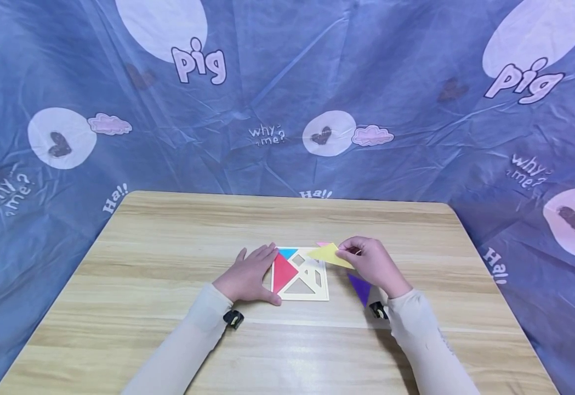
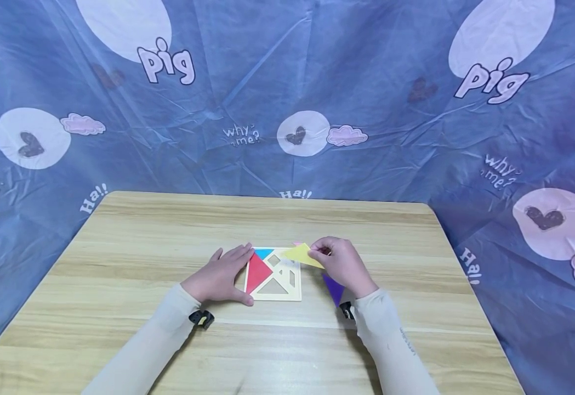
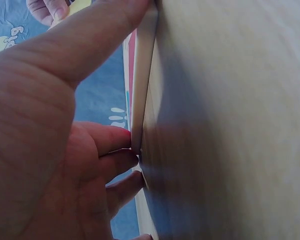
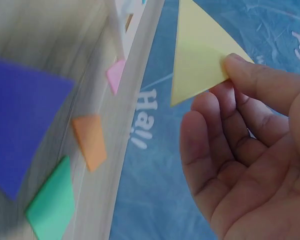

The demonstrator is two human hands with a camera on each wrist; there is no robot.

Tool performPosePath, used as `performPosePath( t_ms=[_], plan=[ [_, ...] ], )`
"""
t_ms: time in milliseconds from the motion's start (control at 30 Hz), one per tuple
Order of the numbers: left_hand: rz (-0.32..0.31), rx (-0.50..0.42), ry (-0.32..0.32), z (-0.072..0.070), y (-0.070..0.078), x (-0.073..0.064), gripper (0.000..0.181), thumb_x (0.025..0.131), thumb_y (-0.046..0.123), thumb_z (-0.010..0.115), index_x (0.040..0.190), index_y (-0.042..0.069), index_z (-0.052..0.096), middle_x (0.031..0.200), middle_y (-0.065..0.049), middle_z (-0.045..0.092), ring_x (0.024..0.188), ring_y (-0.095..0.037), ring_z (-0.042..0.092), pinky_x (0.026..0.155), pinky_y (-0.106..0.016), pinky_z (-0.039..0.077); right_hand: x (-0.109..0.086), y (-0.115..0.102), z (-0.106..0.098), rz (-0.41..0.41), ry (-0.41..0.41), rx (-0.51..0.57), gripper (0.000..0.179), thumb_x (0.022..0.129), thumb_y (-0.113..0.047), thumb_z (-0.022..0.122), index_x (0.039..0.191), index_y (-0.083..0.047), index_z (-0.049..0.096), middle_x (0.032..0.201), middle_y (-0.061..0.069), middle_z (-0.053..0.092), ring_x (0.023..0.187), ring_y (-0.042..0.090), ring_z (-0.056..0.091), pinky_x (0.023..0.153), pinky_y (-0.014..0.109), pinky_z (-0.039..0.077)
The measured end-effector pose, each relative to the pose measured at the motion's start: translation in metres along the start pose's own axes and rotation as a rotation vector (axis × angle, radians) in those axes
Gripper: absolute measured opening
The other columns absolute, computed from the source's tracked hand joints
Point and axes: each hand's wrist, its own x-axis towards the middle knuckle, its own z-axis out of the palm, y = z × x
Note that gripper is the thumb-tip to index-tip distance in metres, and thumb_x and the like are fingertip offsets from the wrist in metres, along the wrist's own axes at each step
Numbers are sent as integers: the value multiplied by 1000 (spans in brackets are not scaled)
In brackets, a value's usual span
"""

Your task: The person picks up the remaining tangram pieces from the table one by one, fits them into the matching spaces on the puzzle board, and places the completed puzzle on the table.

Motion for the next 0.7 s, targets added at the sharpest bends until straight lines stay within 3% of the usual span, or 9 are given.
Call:
performPosePath(
  t_ms=[433, 700],
  plan=[
    [-4, 2, 0, 0, 2, 0, 124, 72, 70, 83, 164, 8, 27, 172, -5, 21, 159, -26, 19, 124, -64, 10, -6, -13, 21, -61, -168, 75, 5, 96, -11, 74, 92, -7, 75, 82, -3, 66, 73, 13, 57, 62, 24, 50],
    [-5, -7, 5, -1, 3, -1, 123, 72, 69, 83, 164, 8, 27, 172, -6, 22, 158, -26, 20, 124, -65, 10, -8, -13, 32, -130, -267, 82, 8, 96, -10, 73, 88, -12, 73, 80, -5, 64, 74, 12, 56, 66, 24, 51]
  ],
)
